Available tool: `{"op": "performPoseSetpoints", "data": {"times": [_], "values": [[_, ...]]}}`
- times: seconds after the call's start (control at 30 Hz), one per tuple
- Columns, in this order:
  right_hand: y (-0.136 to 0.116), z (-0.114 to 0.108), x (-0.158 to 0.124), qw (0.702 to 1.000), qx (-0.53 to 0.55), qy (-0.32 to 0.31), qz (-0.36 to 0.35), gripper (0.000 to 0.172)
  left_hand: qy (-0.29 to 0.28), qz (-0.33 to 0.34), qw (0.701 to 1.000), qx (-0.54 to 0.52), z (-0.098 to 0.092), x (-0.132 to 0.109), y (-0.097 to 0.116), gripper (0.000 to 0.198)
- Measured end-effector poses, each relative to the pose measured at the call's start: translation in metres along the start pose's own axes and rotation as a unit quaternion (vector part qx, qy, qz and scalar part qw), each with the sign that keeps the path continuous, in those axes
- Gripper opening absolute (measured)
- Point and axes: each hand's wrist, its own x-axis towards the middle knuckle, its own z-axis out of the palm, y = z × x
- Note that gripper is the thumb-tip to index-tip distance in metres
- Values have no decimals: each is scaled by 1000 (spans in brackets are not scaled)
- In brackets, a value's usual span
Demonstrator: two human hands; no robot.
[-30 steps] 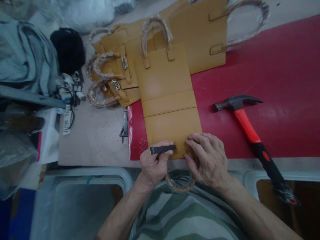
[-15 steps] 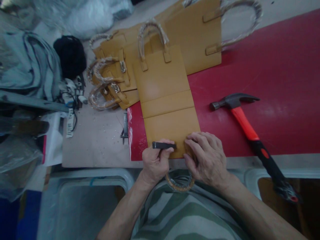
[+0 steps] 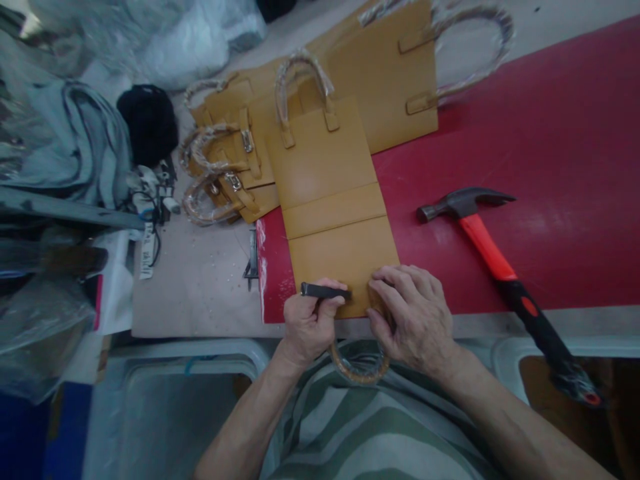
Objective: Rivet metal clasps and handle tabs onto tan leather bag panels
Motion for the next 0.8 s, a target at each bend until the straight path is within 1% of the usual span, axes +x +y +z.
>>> {"op": "performPoseSetpoints", "data": {"times": [0.13,0.27,0.53,0.7,0.8], "values": [[0,1,0,1000,2,3,1,27,-1,-1,1000,6,2,-1,1,9],[0,1,-1,1000,3,-2,6,29,15,7,1000,9,6,-4,0,11],[0,1,0,1000,2,8,3,27,11,55,998,36,6,3,9,9],[0,1,-1,1000,-1,-2,4,28,20,26,999,38,9,4,10,10],[0,1,0,1000,2,-1,2,28,20,45,998,50,9,3,9,10]]}}
